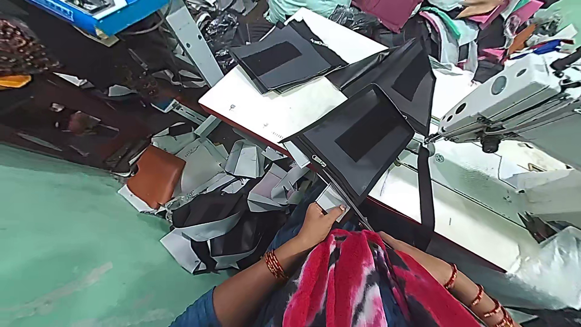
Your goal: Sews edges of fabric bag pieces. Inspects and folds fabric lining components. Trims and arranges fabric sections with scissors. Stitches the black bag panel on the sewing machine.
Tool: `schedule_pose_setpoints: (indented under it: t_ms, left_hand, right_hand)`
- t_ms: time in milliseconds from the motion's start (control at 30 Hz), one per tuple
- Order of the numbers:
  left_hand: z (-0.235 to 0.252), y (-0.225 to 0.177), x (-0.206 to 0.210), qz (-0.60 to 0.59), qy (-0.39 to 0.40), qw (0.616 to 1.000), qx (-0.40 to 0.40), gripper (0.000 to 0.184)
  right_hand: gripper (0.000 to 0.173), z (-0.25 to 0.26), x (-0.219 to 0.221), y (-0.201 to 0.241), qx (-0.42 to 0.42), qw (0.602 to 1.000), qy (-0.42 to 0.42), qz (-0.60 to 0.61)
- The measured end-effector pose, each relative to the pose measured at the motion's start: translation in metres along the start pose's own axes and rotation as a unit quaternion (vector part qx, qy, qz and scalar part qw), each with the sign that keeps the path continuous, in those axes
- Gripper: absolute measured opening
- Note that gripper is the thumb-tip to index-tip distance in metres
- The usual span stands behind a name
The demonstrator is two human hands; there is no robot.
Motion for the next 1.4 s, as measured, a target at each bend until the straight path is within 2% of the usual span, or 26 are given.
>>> schedule_pose_setpoints:
  t_ms: [233,400,633,800,1200,1400]
  left_hand:
    - [-0.001,-0.001,0.002,-0.006,-0.009,1.0,0.001,0.019]
    - [-0.001,-0.001,0.003,-0.006,-0.019,1.0,-0.003,0.019]
    - [0.011,-0.01,-0.014,0.054,-0.052,0.997,0.008,0.01]
    - [0.017,-0.011,-0.021,0.101,-0.044,0.993,0.03,0.013]
    - [0.017,-0.012,-0.018,0.112,-0.04,0.991,0.054,0.011]
    - [0.018,-0.01,-0.018,0.118,-0.033,0.991,0.049,0.011]
  right_hand:
    - [0.049,0.001,0.005,0.003,-0.018,0.998,-0.057,-0.017]
    - [0.04,0.0,0.005,0.007,0.028,0.996,-0.086,-0.023]
    - [0.041,-0.001,0.005,0.006,0.022,0.995,-0.095,-0.025]
    - [0.04,0.0,0.007,-0.001,0.001,0.995,-0.095,-0.03]
    - [0.034,-0.002,0.008,0.001,0.019,0.994,-0.106,0.007]
    - [0.034,-0.003,0.003,0.003,0.031,0.99,-0.124,-0.053]
Point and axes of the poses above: each hand's wrist, its own z-axis towards the middle knuckle, its own x-axis out of the palm, y = z × x, the point moved 3 cm from there along z, towards the middle knuckle, and after that the axes turned 15 degrees about y, right-handed, at the moved point
